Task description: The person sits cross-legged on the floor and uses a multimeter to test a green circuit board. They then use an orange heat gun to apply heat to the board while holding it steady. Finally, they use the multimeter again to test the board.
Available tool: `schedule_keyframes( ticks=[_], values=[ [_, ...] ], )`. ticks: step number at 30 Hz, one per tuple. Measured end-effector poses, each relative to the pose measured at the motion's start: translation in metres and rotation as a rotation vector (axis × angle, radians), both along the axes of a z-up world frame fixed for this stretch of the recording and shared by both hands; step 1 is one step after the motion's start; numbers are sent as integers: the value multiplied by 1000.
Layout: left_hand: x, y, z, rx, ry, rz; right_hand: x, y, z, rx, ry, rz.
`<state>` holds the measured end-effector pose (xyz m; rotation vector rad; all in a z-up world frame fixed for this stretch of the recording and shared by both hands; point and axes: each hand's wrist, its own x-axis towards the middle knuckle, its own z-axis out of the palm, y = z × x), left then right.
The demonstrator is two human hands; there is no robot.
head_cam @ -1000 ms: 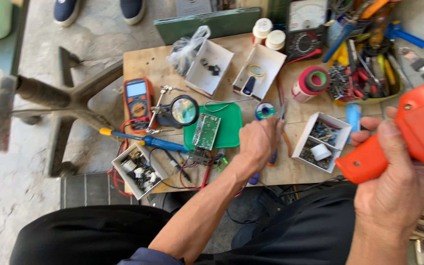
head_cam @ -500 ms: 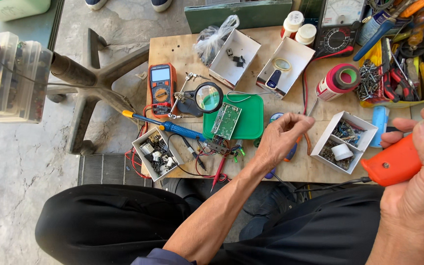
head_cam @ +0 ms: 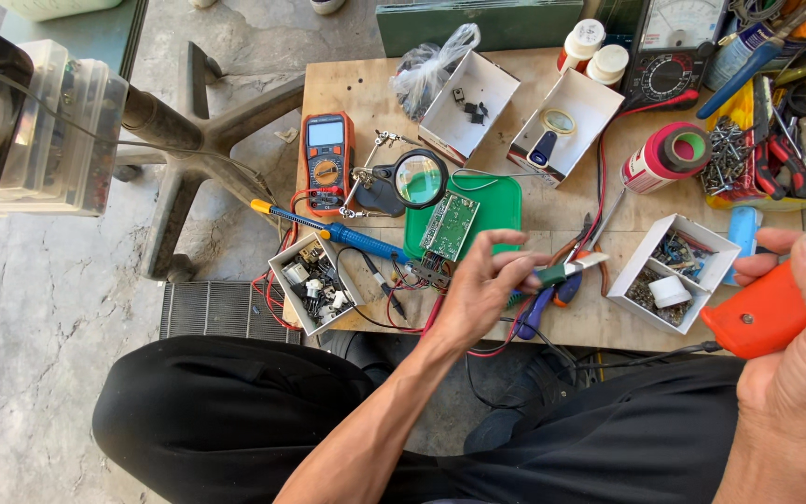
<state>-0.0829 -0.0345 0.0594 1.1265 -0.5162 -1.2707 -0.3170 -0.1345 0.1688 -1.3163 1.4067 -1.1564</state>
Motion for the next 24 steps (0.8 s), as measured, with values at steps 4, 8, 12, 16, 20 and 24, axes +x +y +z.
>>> schedule_keyframes(
  ticks=[4,8,12,16,20,24],
  values=[
    [33,31,35,255,-186,0,20,14,19,26,-11,22],
    [55,42,15,309,-388,67,32,21,19,15,-28,-4],
    [66,37,6,285,-637,169,47,34,24,-95,-72,35],
    [69,32,-1,264,-636,183,58,44,29,-75,-111,59],
    [63,33,-2,263,-605,264,57,46,27,-44,-124,50],
    [65,29,-5,359,-474,399,55,45,29,-41,-133,44]
  ],
)
